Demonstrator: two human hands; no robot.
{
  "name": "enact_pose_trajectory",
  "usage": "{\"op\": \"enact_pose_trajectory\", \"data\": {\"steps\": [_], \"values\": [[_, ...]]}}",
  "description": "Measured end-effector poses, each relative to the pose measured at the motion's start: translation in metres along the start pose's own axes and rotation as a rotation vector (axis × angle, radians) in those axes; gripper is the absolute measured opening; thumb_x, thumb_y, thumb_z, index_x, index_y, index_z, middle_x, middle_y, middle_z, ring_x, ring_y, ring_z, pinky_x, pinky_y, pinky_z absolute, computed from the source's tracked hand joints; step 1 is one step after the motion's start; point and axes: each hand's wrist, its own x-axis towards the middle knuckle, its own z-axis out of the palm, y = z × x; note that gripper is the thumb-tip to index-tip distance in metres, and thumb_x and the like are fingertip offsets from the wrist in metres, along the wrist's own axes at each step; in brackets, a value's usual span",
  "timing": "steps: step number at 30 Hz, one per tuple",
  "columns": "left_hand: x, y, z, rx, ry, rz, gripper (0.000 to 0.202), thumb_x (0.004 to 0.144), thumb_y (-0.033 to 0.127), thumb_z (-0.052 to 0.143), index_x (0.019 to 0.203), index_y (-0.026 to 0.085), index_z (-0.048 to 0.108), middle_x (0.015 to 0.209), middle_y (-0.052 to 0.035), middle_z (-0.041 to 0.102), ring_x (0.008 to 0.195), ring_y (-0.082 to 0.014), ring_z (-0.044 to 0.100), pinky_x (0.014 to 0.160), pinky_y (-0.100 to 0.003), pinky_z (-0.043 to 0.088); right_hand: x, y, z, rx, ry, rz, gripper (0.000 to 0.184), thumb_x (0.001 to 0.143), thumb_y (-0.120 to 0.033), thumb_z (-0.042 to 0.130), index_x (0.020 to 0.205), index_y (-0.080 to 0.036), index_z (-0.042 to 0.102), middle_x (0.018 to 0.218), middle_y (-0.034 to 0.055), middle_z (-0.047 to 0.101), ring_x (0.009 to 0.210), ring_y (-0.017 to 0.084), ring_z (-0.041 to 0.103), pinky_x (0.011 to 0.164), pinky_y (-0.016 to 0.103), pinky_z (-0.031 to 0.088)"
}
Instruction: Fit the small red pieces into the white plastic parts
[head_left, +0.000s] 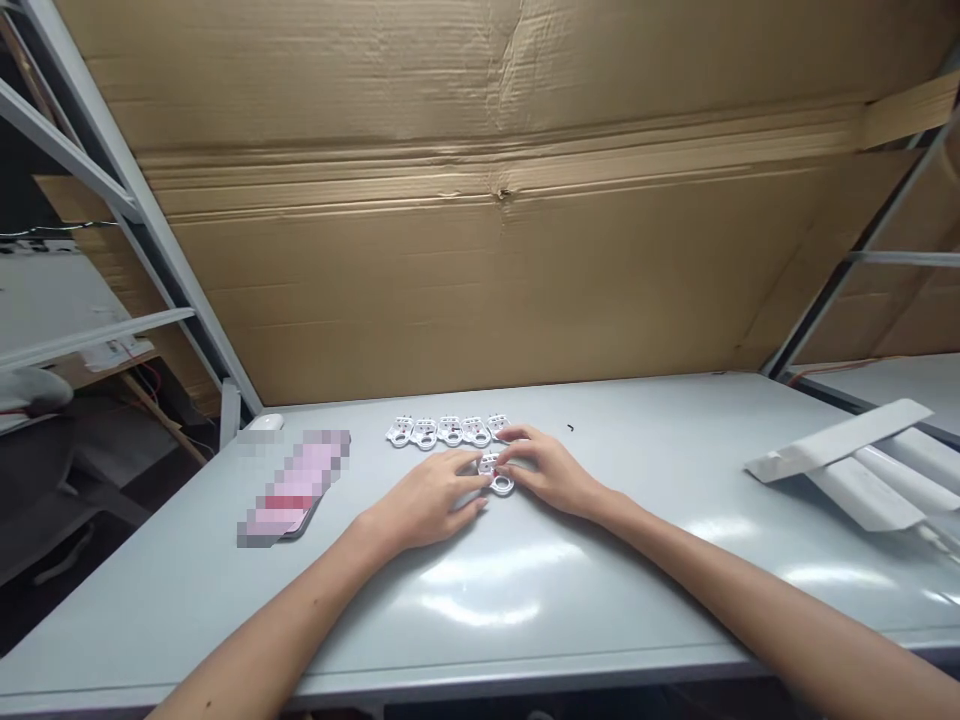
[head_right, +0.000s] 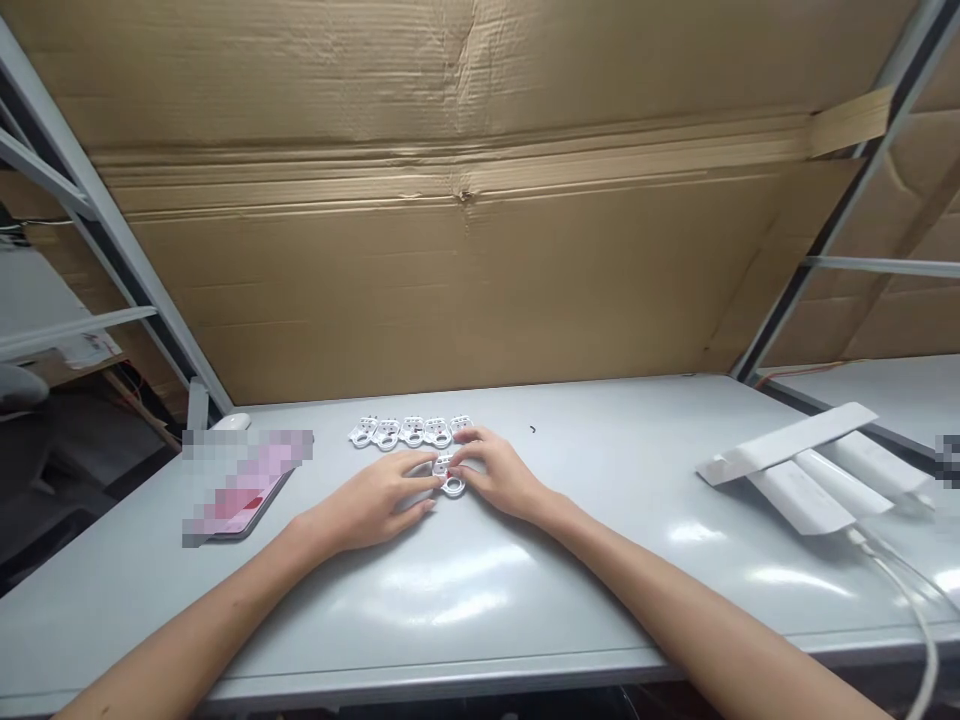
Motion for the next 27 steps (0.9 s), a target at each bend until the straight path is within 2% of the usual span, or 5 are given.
{"op": "enact_pose_trajectory", "data": {"steps": [6, 10, 15, 20, 27], "values": [[0.000, 0.000, 0.000, 0.009, 0.004, 0.000, 0.026, 0.095, 0.027, 0.054, 0.118, 0.022, 0.066, 0.128, -0.0115, 0.059, 0.118, -0.0280, 0.055, 0.098, -0.043, 0.047, -0.001, 0.003, -0.002, -0.105, 0.005, -0.069, 0.019, 0.087, -0.014, 0.058, 0.088, -0.023, 0.075, 0.120, 0.0102, 0.063, 0.111, 0.025, 0.062, 0.094, 0.041, 0.051], [0.000, 0.000, -0.001, 0.010, -0.002, 0.002, 0.027, 0.095, 0.026, 0.054, 0.119, 0.020, 0.065, 0.129, -0.0123, 0.058, 0.118, -0.0279, 0.056, 0.099, -0.042, 0.046, -0.002, 0.003, -0.004, -0.137, -0.064, -0.113, 0.022, 0.088, -0.013, 0.056, 0.090, -0.023, 0.075, 0.120, 0.0104, 0.063, 0.108, 0.024, 0.062, 0.090, 0.039, 0.052], [0.000, 0.000, 0.000, -0.005, 0.005, 0.008, 0.030, 0.096, 0.024, 0.051, 0.124, 0.022, 0.061, 0.132, -0.0112, 0.057, 0.119, -0.0272, 0.055, 0.099, -0.042, 0.046, -0.001, -0.005, -0.013, -0.119, -0.208, -0.111, 0.024, 0.093, -0.021, 0.053, 0.101, -0.024, 0.075, 0.117, 0.0101, 0.067, 0.107, 0.024, 0.063, 0.094, 0.040, 0.050], [0.001, -0.001, -0.002, -0.016, 0.008, 0.025, 0.029, 0.097, 0.024, 0.048, 0.123, 0.022, 0.061, 0.131, -0.0106, 0.058, 0.118, -0.0265, 0.056, 0.099, -0.043, 0.047, -0.002, -0.011, -0.016, -0.097, -0.229, -0.115, 0.026, 0.090, -0.035, 0.061, 0.111, -0.025, 0.072, 0.125, 0.0112, 0.064, 0.112, 0.027, 0.060, 0.095, 0.041, 0.048], [-0.001, -0.008, -0.002, 0.017, 0.037, -0.026, 0.031, 0.101, 0.026, 0.037, 0.112, 0.021, 0.065, 0.120, -0.0101, 0.064, 0.112, -0.0250, 0.060, 0.097, -0.041, 0.048, -0.001, -0.015, -0.031, -0.159, -0.292, -0.067, 0.020, 0.082, -0.035, 0.067, 0.099, -0.023, 0.071, 0.105, 0.0066, 0.071, 0.092, 0.024, 0.066, 0.081, 0.034, 0.050]]}}
